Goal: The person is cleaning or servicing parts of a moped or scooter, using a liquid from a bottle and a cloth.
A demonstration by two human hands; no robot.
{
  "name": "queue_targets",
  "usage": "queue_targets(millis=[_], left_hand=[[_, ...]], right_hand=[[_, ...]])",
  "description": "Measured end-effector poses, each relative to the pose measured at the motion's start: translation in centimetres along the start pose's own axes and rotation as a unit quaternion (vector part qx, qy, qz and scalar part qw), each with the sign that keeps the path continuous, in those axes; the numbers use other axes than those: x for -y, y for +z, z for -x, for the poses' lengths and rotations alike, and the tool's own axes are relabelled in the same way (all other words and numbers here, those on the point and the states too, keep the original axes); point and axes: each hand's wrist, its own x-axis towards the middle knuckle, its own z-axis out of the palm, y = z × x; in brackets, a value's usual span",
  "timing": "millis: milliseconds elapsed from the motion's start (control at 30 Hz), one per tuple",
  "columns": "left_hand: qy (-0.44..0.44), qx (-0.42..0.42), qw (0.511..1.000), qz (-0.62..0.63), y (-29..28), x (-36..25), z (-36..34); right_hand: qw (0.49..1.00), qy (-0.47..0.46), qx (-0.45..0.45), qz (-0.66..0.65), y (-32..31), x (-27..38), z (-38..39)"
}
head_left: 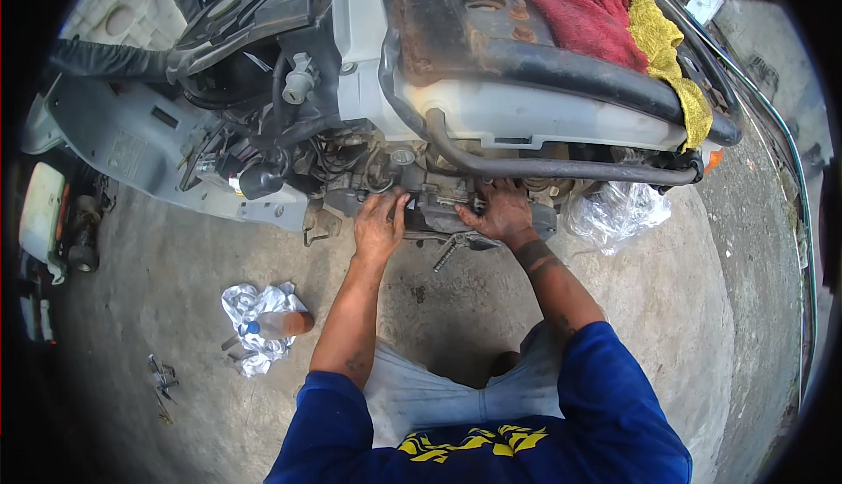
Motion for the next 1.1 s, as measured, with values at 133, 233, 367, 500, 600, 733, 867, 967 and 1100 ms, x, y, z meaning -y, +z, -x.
queue_targets(millis=[133, 233, 367, 500, 600, 733, 867, 967, 1100], left_hand=[[0.029, -0.048, 0.998, -0.016, 0.8, -0.9, -0.3], [0.001, -0.036, 0.999, 0.009, 0.6, -0.9, 0.3], [-0.016, -0.032, 0.997, -0.075, 0.6, 0.8, -0.5], [-0.099, -0.079, 0.991, 0.046, -0.8, -2.6, -1.3], [-0.058, -0.079, 0.995, 0.010, -2.4, -3.2, -1.0], [-0.103, -0.115, 0.988, 0.011, -1.6, -1.4, -1.7], [-0.026, -0.071, 0.996, -0.053, -2.1, -2.8, -2.3], [0.001, -0.087, 0.996, 0.009, -2.3, -5.6, -0.7], [0.091, -0.094, 0.991, -0.009, -0.1, -3.0, -1.1]], right_hand=[[0.996, -0.034, -0.081, 0.012, 0.6, -0.8, 0.0], [0.999, -0.005, -0.051, -0.017, 1.1, -0.9, 0.4], [0.998, -0.008, -0.065, -0.002, 0.7, 0.0, 0.2], [0.995, -0.022, -0.090, -0.040, 1.5, -1.1, 0.4], [0.996, -0.022, -0.081, -0.028, 1.6, -0.9, 0.3], [0.998, -0.002, -0.055, -0.013, 0.9, -0.2, 0.0], [0.999, -0.001, -0.047, 0.006, 0.9, -0.5, 0.0], [1.000, 0.016, -0.016, 0.013, 0.8, -1.6, 0.1], [1.000, 0.019, -0.004, -0.003, -0.2, 0.3, -0.1]])
